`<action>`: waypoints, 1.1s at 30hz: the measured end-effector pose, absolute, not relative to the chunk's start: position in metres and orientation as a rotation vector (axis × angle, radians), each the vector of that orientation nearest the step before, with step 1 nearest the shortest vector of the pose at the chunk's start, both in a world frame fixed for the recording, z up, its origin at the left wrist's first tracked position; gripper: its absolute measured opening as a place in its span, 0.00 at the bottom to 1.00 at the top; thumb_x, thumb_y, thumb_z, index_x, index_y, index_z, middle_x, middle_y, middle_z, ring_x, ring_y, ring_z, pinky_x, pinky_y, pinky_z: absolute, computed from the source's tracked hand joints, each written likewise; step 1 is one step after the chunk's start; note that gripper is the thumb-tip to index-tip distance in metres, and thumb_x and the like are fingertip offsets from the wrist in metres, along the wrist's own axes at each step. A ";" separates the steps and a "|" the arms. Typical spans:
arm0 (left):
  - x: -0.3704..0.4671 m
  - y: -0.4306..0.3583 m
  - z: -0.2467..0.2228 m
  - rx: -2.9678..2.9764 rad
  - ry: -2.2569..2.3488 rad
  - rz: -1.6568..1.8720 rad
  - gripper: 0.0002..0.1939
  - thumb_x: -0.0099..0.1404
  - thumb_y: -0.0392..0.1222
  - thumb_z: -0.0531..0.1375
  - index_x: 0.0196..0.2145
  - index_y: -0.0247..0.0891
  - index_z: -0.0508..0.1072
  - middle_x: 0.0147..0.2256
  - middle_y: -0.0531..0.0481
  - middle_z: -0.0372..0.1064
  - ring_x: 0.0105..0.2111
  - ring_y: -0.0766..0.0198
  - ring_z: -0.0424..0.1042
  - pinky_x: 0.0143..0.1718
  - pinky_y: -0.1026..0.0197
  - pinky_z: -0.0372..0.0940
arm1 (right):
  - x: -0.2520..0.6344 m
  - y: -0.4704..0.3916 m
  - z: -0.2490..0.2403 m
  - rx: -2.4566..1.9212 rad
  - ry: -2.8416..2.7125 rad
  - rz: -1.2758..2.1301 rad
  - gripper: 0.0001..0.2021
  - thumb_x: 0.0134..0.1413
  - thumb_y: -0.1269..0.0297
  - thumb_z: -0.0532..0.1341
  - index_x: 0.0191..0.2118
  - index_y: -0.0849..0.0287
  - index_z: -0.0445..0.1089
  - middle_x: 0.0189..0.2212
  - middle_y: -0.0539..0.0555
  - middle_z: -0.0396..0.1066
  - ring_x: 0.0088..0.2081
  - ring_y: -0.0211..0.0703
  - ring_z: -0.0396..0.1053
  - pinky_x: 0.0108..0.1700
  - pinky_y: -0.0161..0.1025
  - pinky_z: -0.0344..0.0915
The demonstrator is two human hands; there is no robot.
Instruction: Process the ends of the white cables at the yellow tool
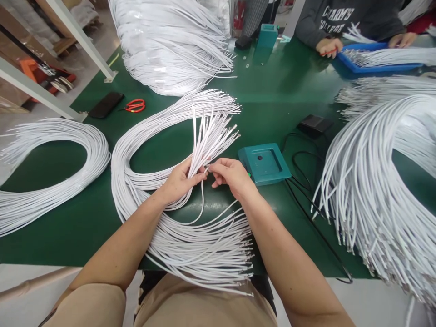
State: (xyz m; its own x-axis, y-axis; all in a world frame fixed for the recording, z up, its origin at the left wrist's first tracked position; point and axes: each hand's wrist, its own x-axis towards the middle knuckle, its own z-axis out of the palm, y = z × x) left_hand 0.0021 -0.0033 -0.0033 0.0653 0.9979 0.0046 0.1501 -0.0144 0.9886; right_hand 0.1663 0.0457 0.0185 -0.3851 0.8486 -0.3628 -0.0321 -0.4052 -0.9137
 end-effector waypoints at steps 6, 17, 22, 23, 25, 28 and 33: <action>0.004 -0.004 0.000 1.208 1.210 1.089 0.21 0.57 0.45 0.66 0.48 0.38 0.71 0.31 0.53 0.66 0.29 0.67 0.68 0.27 0.67 0.62 | 0.167 0.045 0.012 -1.105 -1.538 1.567 0.11 0.53 0.56 0.61 0.35 0.58 0.73 0.26 0.48 0.72 0.23 0.35 0.66 0.29 0.35 0.65; 0.003 0.000 0.006 0.775 1.122 1.049 0.26 0.50 0.37 0.69 0.47 0.37 0.69 0.28 0.54 0.65 0.27 0.68 0.71 0.18 0.71 0.53 | 0.174 0.041 0.012 -1.019 -2.503 0.145 0.11 0.64 0.67 0.51 0.39 0.61 0.71 0.37 0.59 0.71 0.41 0.47 0.63 0.43 0.42 0.55; 0.005 -0.001 -0.001 0.984 1.245 1.047 0.25 0.52 0.39 0.68 0.47 0.36 0.67 0.30 0.54 0.66 0.30 0.65 0.75 0.20 0.71 0.58 | 0.186 0.048 0.015 -1.180 -2.589 -0.027 0.08 0.58 0.74 0.53 0.37 0.63 0.70 0.33 0.59 0.74 0.39 0.50 0.64 0.57 0.50 0.48; 0.006 -0.001 -0.002 1.014 1.256 1.044 0.25 0.52 0.39 0.68 0.47 0.36 0.67 0.30 0.53 0.67 0.30 0.65 0.75 0.20 0.71 0.58 | 0.188 0.049 0.016 -1.180 -2.619 -0.024 0.09 0.57 0.75 0.53 0.35 0.63 0.70 0.31 0.58 0.74 0.37 0.49 0.64 0.57 0.50 0.47; 0.006 -0.001 -0.004 1.063 1.279 1.036 0.24 0.53 0.40 0.67 0.47 0.36 0.67 0.30 0.53 0.67 0.30 0.64 0.75 0.20 0.71 0.59 | 0.191 0.051 0.016 -1.153 -2.644 -0.004 0.09 0.56 0.76 0.53 0.34 0.62 0.71 0.31 0.58 0.74 0.37 0.48 0.64 0.56 0.48 0.49; 0.006 0.000 -0.006 1.114 1.329 1.010 0.24 0.54 0.40 0.67 0.48 0.36 0.67 0.30 0.53 0.68 0.30 0.63 0.75 0.20 0.70 0.61 | 0.193 0.055 0.015 -1.091 -2.645 0.016 0.10 0.54 0.78 0.53 0.33 0.60 0.70 0.31 0.57 0.74 0.39 0.49 0.63 0.52 0.46 0.52; 0.008 0.001 -0.009 1.163 1.429 0.987 0.23 0.53 0.39 0.66 0.46 0.36 0.68 0.30 0.52 0.70 0.30 0.62 0.75 0.21 0.69 0.63 | 0.194 0.061 0.012 -1.074 -2.604 -0.005 0.12 0.50 0.80 0.53 0.30 0.59 0.71 0.25 0.56 0.70 0.37 0.49 0.60 0.48 0.46 0.54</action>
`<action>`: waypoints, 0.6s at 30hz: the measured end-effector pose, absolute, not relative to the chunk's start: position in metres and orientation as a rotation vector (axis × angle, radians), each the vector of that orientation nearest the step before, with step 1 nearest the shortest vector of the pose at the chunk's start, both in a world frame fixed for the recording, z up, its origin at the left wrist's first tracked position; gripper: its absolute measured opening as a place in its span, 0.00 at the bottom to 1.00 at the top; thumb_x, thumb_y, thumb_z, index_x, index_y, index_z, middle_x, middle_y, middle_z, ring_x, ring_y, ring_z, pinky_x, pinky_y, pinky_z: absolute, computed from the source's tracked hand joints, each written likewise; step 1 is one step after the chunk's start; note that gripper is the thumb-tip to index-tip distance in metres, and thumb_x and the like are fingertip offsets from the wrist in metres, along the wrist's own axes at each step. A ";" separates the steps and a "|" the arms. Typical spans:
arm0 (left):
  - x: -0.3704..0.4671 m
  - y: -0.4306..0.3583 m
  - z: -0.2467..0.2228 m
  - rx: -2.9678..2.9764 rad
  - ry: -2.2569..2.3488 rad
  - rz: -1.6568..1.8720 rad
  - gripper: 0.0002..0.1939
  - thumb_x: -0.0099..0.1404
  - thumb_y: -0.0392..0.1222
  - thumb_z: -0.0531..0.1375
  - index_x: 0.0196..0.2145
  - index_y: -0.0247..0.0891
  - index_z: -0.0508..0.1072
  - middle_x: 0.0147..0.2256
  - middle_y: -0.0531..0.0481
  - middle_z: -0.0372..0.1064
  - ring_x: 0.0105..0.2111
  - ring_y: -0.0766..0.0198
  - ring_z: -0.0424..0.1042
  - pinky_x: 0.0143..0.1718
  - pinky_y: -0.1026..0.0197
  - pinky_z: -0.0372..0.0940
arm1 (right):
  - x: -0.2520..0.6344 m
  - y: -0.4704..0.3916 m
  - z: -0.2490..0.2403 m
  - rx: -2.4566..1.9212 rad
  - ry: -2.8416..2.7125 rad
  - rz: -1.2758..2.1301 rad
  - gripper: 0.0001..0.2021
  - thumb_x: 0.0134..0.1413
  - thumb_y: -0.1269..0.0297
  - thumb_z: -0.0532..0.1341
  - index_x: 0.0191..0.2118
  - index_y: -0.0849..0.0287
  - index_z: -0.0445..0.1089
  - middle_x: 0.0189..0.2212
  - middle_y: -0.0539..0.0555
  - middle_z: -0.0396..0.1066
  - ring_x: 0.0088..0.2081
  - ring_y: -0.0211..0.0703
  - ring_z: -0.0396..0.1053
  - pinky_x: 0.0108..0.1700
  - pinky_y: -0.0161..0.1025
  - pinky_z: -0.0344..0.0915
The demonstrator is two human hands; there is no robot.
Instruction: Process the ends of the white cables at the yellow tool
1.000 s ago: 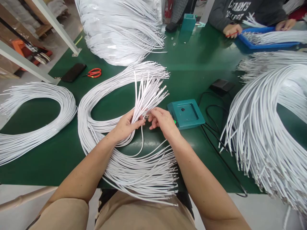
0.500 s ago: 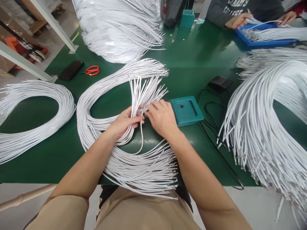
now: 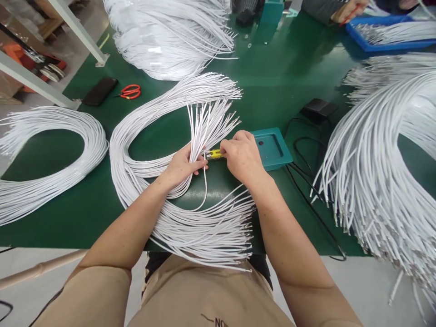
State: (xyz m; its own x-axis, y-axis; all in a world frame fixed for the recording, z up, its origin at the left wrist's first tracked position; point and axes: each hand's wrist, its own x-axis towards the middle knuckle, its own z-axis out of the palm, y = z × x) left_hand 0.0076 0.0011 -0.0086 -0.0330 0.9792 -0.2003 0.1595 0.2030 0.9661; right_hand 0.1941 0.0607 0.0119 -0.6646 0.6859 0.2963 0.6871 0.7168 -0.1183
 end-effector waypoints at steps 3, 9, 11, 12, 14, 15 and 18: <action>0.010 0.001 -0.009 1.186 1.476 0.965 0.22 0.52 0.38 0.66 0.45 0.36 0.69 0.29 0.51 0.71 0.29 0.62 0.75 0.21 0.68 0.64 | 0.194 0.062 0.010 -1.088 -2.588 -0.008 0.12 0.50 0.79 0.53 0.30 0.59 0.71 0.23 0.56 0.67 0.37 0.50 0.59 0.48 0.47 0.54; 0.013 0.001 -0.007 1.273 1.531 0.908 0.20 0.53 0.39 0.65 0.44 0.35 0.70 0.29 0.50 0.72 0.28 0.63 0.74 0.21 0.67 0.66 | 0.195 0.059 0.014 -1.118 -2.577 0.023 0.10 0.55 0.75 0.54 0.33 0.59 0.72 0.26 0.56 0.69 0.40 0.50 0.62 0.56 0.51 0.52; 0.014 0.000 -0.007 1.266 1.532 0.900 0.20 0.53 0.39 0.65 0.45 0.35 0.70 0.30 0.50 0.72 0.29 0.62 0.74 0.21 0.67 0.66 | 0.199 0.059 0.014 -1.203 -2.481 -0.020 0.09 0.58 0.70 0.54 0.39 0.59 0.72 0.35 0.58 0.73 0.48 0.52 0.62 0.62 0.58 0.45; 0.013 0.000 -0.007 1.258 1.530 0.901 0.20 0.53 0.39 0.65 0.45 0.34 0.70 0.30 0.49 0.72 0.30 0.61 0.75 0.22 0.67 0.66 | 0.201 0.059 0.014 -1.282 -2.405 -0.063 0.10 0.59 0.69 0.54 0.43 0.59 0.71 0.42 0.60 0.73 0.52 0.55 0.60 0.62 0.62 0.41; 0.013 0.000 -0.006 1.241 1.522 0.902 0.21 0.53 0.40 0.65 0.45 0.34 0.70 0.30 0.49 0.73 0.30 0.61 0.75 0.23 0.66 0.66 | 0.205 0.061 0.011 -1.444 -2.268 -0.139 0.14 0.60 0.67 0.54 0.51 0.61 0.68 0.53 0.64 0.67 0.59 0.60 0.54 0.62 0.67 0.37; 0.012 -0.001 -0.007 1.234 1.515 0.904 0.21 0.53 0.40 0.65 0.45 0.34 0.70 0.30 0.49 0.73 0.31 0.60 0.75 0.23 0.66 0.66 | 0.206 0.062 0.009 -1.498 -2.231 -0.157 0.16 0.61 0.67 0.54 0.53 0.62 0.66 0.57 0.66 0.64 0.61 0.62 0.52 0.61 0.69 0.37; 0.009 0.000 -0.007 1.198 1.491 0.921 0.22 0.53 0.41 0.66 0.46 0.34 0.70 0.31 0.50 0.72 0.32 0.60 0.76 0.25 0.65 0.67 | 0.210 0.065 0.004 -1.517 -2.225 -0.151 0.18 0.62 0.66 0.53 0.56 0.62 0.64 0.59 0.67 0.62 0.62 0.64 0.52 0.61 0.70 0.39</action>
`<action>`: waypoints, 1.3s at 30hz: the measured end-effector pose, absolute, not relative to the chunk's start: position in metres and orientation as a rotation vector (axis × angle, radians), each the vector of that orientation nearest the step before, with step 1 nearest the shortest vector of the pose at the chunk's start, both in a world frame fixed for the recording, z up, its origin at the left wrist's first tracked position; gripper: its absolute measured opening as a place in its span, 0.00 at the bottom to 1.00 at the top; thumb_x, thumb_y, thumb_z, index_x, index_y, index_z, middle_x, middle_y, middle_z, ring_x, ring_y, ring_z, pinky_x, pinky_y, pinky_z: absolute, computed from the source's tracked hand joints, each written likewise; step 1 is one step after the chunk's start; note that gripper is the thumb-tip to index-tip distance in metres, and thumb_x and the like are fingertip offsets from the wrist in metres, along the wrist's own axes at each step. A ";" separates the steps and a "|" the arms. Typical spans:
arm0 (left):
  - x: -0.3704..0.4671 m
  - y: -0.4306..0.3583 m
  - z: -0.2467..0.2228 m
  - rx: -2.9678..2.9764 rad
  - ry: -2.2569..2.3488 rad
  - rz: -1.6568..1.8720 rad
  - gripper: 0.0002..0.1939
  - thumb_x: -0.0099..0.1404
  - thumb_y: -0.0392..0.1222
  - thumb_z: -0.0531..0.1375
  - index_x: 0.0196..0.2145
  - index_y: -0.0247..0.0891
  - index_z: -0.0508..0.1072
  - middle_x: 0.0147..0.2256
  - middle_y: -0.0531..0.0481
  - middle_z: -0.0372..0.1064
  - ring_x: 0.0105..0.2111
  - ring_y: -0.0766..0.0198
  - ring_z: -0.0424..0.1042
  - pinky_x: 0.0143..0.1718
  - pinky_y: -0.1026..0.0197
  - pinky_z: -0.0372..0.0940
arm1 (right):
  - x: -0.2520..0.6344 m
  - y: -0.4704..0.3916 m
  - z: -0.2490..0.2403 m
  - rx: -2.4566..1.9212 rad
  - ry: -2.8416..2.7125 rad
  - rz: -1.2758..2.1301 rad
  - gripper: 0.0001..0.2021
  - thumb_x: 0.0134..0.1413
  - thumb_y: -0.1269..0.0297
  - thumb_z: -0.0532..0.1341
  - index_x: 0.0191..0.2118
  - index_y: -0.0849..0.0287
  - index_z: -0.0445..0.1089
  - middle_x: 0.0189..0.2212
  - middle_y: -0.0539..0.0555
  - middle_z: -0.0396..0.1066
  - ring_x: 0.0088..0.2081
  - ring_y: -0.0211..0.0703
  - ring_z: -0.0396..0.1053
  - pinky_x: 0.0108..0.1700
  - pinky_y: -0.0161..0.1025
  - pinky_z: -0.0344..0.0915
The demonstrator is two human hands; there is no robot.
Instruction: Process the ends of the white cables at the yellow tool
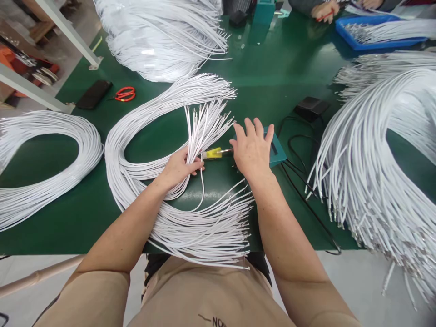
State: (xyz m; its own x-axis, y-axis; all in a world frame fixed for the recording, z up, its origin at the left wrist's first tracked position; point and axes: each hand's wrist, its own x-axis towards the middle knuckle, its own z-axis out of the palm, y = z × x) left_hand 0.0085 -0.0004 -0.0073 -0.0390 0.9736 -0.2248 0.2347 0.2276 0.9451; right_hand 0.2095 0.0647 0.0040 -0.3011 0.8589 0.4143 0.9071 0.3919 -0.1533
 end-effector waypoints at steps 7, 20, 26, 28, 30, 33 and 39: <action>-0.007 0.004 -0.007 1.061 1.356 1.077 0.31 0.48 0.42 0.70 0.50 0.36 0.68 0.29 0.54 0.69 0.30 0.64 0.73 0.25 0.67 0.63 | 0.190 0.044 0.026 -1.136 -2.310 0.155 0.14 0.65 0.62 0.51 0.44 0.61 0.72 0.46 0.61 0.72 0.48 0.52 0.65 0.52 0.49 0.59; -0.004 0.001 0.004 0.890 1.303 1.121 0.21 0.51 0.46 0.70 0.40 0.34 0.74 0.32 0.48 0.73 0.34 0.65 0.73 0.31 0.67 0.66 | 0.146 -0.011 0.023 -0.794 -2.996 0.839 0.10 0.53 0.62 0.61 0.30 0.62 0.76 0.25 0.62 0.75 0.31 0.51 0.72 0.34 0.43 0.62; -0.007 0.001 0.001 0.855 1.214 1.099 0.19 0.48 0.41 0.72 0.38 0.34 0.76 0.28 0.53 0.70 0.26 0.70 0.68 0.30 0.67 0.65 | 0.167 0.021 0.036 -1.195 -2.195 1.284 0.12 0.60 0.61 0.55 0.29 0.60 0.70 0.22 0.50 0.71 0.21 0.35 0.68 0.28 0.33 0.61; -0.007 0.000 0.000 0.902 1.184 1.064 0.19 0.47 0.41 0.72 0.37 0.34 0.76 0.28 0.52 0.70 0.27 0.70 0.68 0.30 0.67 0.64 | 0.170 0.031 0.030 -1.243 -1.874 1.334 0.11 0.61 0.57 0.55 0.35 0.58 0.69 0.22 0.46 0.70 0.18 0.31 0.65 0.27 0.31 0.62; -0.007 -0.001 0.000 0.941 1.145 1.000 0.16 0.50 0.44 0.71 0.35 0.33 0.76 0.28 0.51 0.70 0.29 0.68 0.69 0.30 0.67 0.65 | 0.171 0.037 0.023 -1.231 -1.715 1.356 0.12 0.59 0.54 0.56 0.36 0.57 0.67 0.22 0.44 0.69 0.16 0.30 0.64 0.25 0.30 0.62; -0.005 -0.001 -0.001 0.946 1.140 0.924 0.15 0.54 0.47 0.68 0.34 0.33 0.76 0.28 0.49 0.71 0.29 0.67 0.69 0.31 0.65 0.65 | 0.169 0.041 0.016 -1.203 -1.665 1.363 0.14 0.59 0.55 0.56 0.27 0.58 0.64 0.20 0.45 0.69 0.16 0.29 0.63 0.23 0.29 0.61; -0.006 0.004 0.002 0.785 1.176 1.132 0.15 0.53 0.47 0.69 0.31 0.32 0.74 0.28 0.50 0.71 0.26 0.69 0.69 0.30 0.66 0.65 | 0.163 0.033 0.017 -1.136 -1.813 1.501 0.16 0.59 0.61 0.55 0.21 0.60 0.64 0.17 0.46 0.68 0.15 0.28 0.62 0.23 0.29 0.60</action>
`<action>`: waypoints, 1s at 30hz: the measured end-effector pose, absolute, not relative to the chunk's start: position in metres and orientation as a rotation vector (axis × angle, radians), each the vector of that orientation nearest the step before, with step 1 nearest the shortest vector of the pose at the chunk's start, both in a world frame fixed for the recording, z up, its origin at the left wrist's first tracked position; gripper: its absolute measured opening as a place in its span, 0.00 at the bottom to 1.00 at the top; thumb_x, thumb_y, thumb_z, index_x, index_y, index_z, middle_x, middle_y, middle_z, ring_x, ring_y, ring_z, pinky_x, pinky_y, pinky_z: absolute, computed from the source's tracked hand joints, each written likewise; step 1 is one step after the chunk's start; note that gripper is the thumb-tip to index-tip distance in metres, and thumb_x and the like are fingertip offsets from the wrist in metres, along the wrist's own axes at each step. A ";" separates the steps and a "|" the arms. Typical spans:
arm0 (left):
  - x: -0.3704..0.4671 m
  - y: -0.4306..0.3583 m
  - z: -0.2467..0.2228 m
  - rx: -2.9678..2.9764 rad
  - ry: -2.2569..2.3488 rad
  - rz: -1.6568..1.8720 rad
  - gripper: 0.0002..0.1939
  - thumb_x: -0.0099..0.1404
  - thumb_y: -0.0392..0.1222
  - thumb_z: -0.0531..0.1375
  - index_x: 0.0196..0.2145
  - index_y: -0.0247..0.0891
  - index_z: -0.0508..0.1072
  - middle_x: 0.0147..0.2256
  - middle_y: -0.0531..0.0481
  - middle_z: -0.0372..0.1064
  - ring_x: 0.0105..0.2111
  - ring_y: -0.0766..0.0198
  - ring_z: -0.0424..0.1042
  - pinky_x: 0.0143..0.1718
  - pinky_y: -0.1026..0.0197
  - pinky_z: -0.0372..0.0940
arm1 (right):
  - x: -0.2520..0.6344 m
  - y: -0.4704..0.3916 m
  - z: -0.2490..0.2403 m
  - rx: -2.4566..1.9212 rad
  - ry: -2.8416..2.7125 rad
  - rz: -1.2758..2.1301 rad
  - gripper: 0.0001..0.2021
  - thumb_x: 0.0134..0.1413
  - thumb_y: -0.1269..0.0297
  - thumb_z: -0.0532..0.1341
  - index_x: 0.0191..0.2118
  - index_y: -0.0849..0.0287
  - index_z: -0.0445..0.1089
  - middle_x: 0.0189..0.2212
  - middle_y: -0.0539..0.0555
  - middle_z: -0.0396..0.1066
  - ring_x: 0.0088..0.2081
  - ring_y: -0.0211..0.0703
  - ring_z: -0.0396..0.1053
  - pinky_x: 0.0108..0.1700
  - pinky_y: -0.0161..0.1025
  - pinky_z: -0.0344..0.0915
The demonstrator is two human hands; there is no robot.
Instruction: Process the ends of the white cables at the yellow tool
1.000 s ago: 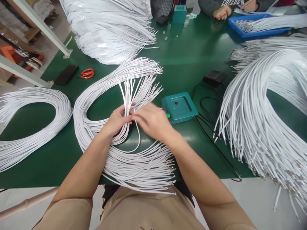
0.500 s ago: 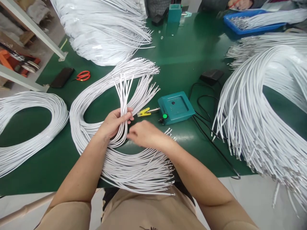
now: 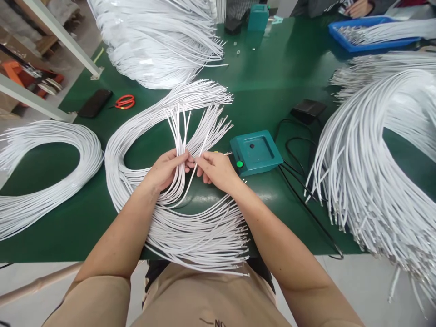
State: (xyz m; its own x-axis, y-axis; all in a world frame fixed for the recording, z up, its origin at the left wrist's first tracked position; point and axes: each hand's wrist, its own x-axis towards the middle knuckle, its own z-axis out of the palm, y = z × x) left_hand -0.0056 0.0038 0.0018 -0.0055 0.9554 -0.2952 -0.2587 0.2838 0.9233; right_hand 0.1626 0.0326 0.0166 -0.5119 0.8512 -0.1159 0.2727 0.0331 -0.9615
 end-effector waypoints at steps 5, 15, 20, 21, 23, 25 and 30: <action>-0.007 0.005 0.004 0.719 1.144 1.205 0.18 0.48 0.41 0.71 0.33 0.35 0.69 0.31 0.51 0.72 0.29 0.67 0.71 0.30 0.65 0.66 | 0.154 0.024 0.013 -1.046 -2.002 1.745 0.17 0.59 0.63 0.55 0.20 0.61 0.66 0.16 0.47 0.68 0.13 0.29 0.61 0.19 0.29 0.57; 0.000 0.000 -0.003 1.135 1.414 1.159 0.20 0.45 0.41 0.72 0.31 0.36 0.67 0.26 0.57 0.67 0.25 0.70 0.68 0.27 0.67 0.61 | 0.163 0.044 0.008 -1.196 -1.608 1.521 0.14 0.46 0.54 0.66 0.33 0.59 0.69 0.20 0.46 0.69 0.17 0.31 0.61 0.17 0.30 0.58; 0.001 -0.001 -0.004 1.195 1.416 1.076 0.19 0.46 0.42 0.71 0.32 0.36 0.67 0.27 0.55 0.70 0.26 0.68 0.69 0.30 0.64 0.64 | 0.159 0.042 0.003 -1.175 -1.477 1.486 0.12 0.44 0.57 0.66 0.29 0.60 0.69 0.20 0.47 0.69 0.17 0.30 0.60 0.18 0.30 0.56; 0.001 -0.001 -0.005 1.188 1.405 1.067 0.20 0.46 0.42 0.72 0.32 0.36 0.67 0.28 0.55 0.71 0.27 0.67 0.70 0.31 0.63 0.65 | 0.159 0.042 0.003 -1.160 -1.460 1.491 0.11 0.45 0.58 0.66 0.28 0.60 0.69 0.20 0.47 0.69 0.17 0.30 0.60 0.18 0.30 0.55; 0.001 -0.001 -0.005 1.184 1.394 1.057 0.20 0.46 0.42 0.72 0.33 0.36 0.67 0.28 0.55 0.71 0.27 0.67 0.70 0.32 0.63 0.65 | 0.159 0.042 0.004 -1.130 -1.429 1.509 0.10 0.45 0.59 0.65 0.27 0.60 0.69 0.19 0.47 0.68 0.17 0.30 0.59 0.18 0.30 0.55; 0.001 -0.001 -0.006 1.172 1.379 1.055 0.19 0.47 0.42 0.71 0.33 0.36 0.67 0.27 0.55 0.70 0.26 0.68 0.70 0.30 0.65 0.64 | 0.159 0.042 0.005 -1.097 -1.400 1.540 0.08 0.46 0.61 0.64 0.26 0.60 0.69 0.18 0.46 0.66 0.16 0.30 0.58 0.18 0.31 0.55; 0.002 -0.001 -0.005 1.083 1.287 1.132 0.16 0.53 0.44 0.69 0.33 0.36 0.66 0.29 0.54 0.70 0.28 0.67 0.73 0.25 0.67 0.61 | 0.156 0.041 0.006 -0.994 -1.183 1.771 0.08 0.46 0.63 0.63 0.24 0.60 0.66 0.17 0.44 0.63 0.16 0.28 0.56 0.20 0.31 0.54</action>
State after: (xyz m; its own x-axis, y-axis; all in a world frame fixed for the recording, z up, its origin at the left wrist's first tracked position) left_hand 0.0020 -0.0006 -0.0055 -0.0296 0.9897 -0.1399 -0.0124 0.1396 0.9901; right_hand 0.1558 0.0408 0.0062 -0.3979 0.8986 -0.1848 -0.1733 -0.2715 -0.9467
